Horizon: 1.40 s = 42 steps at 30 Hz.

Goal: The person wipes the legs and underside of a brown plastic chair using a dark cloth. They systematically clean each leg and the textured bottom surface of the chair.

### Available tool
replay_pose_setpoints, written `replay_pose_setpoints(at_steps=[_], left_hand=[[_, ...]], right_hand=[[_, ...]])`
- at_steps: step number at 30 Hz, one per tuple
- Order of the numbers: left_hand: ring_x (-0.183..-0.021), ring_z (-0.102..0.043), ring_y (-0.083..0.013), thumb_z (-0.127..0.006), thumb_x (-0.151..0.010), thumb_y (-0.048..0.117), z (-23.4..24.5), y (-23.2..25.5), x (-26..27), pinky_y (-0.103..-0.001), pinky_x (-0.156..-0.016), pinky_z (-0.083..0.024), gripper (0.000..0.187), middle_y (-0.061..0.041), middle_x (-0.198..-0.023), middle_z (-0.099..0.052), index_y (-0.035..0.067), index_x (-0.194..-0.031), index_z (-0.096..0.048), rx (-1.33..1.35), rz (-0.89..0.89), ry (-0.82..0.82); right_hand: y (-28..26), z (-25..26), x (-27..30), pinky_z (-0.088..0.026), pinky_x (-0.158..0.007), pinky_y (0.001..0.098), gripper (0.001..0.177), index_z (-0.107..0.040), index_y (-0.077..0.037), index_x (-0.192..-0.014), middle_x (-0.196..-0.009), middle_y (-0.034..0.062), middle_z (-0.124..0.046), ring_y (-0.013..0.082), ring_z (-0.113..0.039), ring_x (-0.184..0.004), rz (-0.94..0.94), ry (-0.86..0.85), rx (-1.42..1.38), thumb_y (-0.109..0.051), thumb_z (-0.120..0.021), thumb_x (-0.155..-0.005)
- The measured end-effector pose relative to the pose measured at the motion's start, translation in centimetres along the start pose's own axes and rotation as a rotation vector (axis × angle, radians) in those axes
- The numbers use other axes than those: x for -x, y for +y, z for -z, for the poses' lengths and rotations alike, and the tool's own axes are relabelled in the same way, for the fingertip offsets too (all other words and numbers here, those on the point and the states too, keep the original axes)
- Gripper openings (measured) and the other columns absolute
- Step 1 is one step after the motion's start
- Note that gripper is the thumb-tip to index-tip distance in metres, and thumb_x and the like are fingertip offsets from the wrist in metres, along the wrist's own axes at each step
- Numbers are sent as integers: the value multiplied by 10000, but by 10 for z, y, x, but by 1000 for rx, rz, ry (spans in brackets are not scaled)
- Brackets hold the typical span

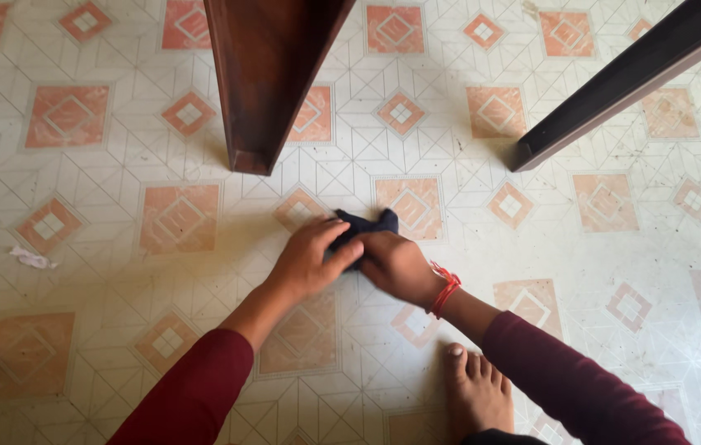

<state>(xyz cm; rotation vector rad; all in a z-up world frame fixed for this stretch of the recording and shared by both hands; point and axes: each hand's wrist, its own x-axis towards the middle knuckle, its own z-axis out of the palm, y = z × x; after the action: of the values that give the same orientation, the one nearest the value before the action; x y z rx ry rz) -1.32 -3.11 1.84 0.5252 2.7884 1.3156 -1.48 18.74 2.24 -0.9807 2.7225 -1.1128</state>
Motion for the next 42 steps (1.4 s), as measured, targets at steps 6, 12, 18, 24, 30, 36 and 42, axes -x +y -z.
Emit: replay_pose_setpoints(at_steps=[6, 12, 18, 24, 30, 36, 42], left_hand=[[-984, -682, -177, -705, -879, 424, 57, 46, -72, -318, -883, -524, 527, -128, -1080, -752, -14, -1171, -729, 714, 340, -340], [-902, -699, -218, -761, -763, 265, 54, 90, -105, -370, -777, -573, 548, -146, -1003, -717, 8, -1225, -617, 703, 235, -345], [-1021, -701, -207, -733, -851, 412, 56, 90, -112, -355, -887, -565, 574, -135, -1101, -727, 23, -1262, -637, 422, 148, -242], [-1043, -698, -211, -633, -915, 487, 77, 89, -101, -344, -880, -548, 579, -135, -1142, -736, 43, -1286, -608, 339, 329, -59], [-1010, -707, -169, -613, -951, 461, 89, 87, -101, -304, -873, -540, 507, -90, -1096, -764, 29, -1214, -661, 321, 252, -31], [-926, -705, -153, -679, -930, 344, 123, 100, -115, -309, -822, -559, 390, -87, -1019, -776, 6, -1124, -690, 272, 116, -9], [-866, -724, -124, -682, -936, 268, 182, 152, -123, -282, -786, -575, 315, -74, -952, -791, 9, -1114, -710, 294, -99, 112]], right_hand=[[14, 38, -16, -559, -934, 366, 300, -591, -6, -1279, -1139, 104, -698, 219, -686, -1014, -505, 193, -1573, -145, -640, -1018], [-25, 71, -21, -593, -904, 431, 500, -591, -18, -1235, -1135, 142, -712, 266, -734, -993, -591, 321, -1882, -381, -638, -894], [-48, 108, -29, -573, -897, 454, 319, -598, 31, -1255, -1130, 176, -701, 299, -700, -1006, -653, 321, -1428, -66, -646, -955], [-48, 133, -28, -570, -705, 422, 367, -625, 24, -1274, -992, 219, -719, 292, -713, -821, -495, 575, -680, 76, -477, -943], [-8, 135, -27, -579, -924, 280, 389, -644, 20, -1275, -1160, 113, -731, 161, -714, -1030, -423, 199, -920, 80, -529, -908], [-19, 157, -43, -549, -952, 436, 284, -610, 80, -1250, -1171, 178, -701, 302, -681, -1066, -591, 387, -1297, -40, -520, -1009], [-109, 219, -69, -545, -1002, 467, 423, -501, -24, -1380, -1290, 155, -653, 297, -661, -1152, -343, 698, -1583, -151, -395, -991]])
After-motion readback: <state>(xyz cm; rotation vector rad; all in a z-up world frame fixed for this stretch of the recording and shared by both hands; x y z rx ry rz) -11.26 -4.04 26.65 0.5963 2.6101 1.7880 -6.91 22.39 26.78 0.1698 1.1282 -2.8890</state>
